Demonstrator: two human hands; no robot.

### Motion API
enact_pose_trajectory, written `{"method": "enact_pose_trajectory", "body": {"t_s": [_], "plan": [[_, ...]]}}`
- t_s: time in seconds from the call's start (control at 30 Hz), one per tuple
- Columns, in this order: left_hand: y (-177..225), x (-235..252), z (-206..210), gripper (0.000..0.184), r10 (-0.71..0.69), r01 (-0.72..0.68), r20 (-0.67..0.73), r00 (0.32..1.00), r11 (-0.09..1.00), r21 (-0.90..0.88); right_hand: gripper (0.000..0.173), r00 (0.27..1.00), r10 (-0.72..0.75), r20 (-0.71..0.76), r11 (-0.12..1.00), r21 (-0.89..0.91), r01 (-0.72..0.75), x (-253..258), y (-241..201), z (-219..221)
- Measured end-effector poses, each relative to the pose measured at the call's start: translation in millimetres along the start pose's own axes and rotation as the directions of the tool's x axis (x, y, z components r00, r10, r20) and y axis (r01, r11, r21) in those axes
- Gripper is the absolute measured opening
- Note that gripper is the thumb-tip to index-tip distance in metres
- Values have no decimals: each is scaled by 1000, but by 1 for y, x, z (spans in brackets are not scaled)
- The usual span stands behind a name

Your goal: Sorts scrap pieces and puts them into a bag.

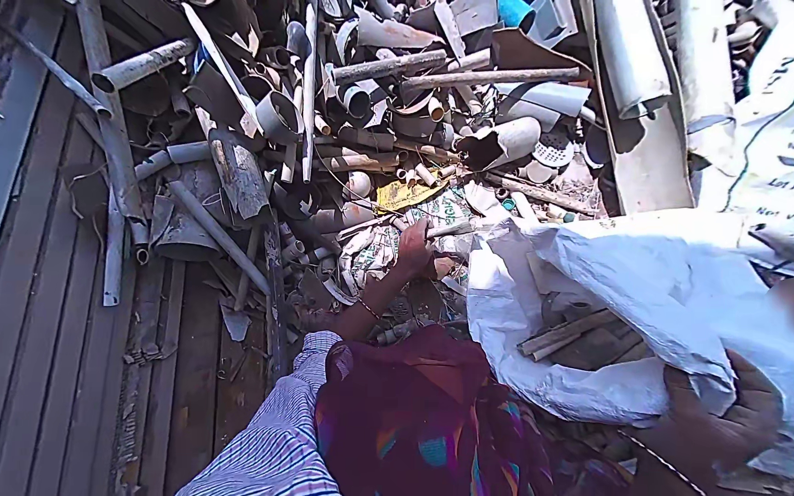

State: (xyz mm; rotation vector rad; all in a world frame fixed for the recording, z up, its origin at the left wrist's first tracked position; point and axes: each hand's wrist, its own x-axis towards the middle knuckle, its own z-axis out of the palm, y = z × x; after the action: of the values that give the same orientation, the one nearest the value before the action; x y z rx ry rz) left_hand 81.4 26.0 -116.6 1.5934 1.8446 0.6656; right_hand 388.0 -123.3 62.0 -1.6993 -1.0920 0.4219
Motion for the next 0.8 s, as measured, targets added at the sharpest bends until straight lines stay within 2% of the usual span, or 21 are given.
{"method": "enact_pose_trajectory", "body": {"t_s": [0.07,0.17,0.2,0.27,0.3,0.37,0.4,0.47,0.53,0.6,0.67,0.73,0.8], "plan": [[2,-15,-8,35,65,-80,-107,992,986,-146,49,1000,-4,7,1000,3,4,0,2,0],[2,-32,-15,25,115,-163,-209,971,960,-228,48,998,-55,7,998,2,55,2,9,-1],[8,-36,-19,23,86,-136,-198,976,958,-252,48,998,-59,7,998,-1,59,2,8,-1],[32,-45,-37,24,-45,24,-66,997,956,-292,48,998,-56,6,998,-7,56,1,5,-2],[34,-47,-36,23,-47,30,-55,997,956,-291,48,999,-54,6,999,-5,54,1,4,-3],[14,-49,-16,19,102,-154,-195,975,949,-275,49,998,-63,7,998,5,63,1,7,-4],[11,-51,-12,20,133,-194,-225,965,940,-279,49,998,-68,9,998,11,68,2,8,-4],[14,-57,-14,22,127,-182,-202,971,941,-285,49,997,-79,8,997,-3,79,3,9,-3],[14,-60,-12,20,164,-227,-234,958,934,-276,53,994,-95,48,980,-169,102,2,7,-5],[12,-63,-8,19,236,-314,-292,927,913,-259,71,968,-142,209,864,-451,224,0,2,-10],[12,-67,-9,15,325,-411,-352,878,888,-205,81,923,-217,317,735,-569,369,-5,-8,-11],[16,-69,-11,11,411,-507,-405,816,846,-163,72,888,-371,272,729,-506,460,-18,-23,-4],[21,-74,-12,7,479,-579,-421,770,802,-148,46,852,-485,195,796,-304,523,-38,-40,10]]}}
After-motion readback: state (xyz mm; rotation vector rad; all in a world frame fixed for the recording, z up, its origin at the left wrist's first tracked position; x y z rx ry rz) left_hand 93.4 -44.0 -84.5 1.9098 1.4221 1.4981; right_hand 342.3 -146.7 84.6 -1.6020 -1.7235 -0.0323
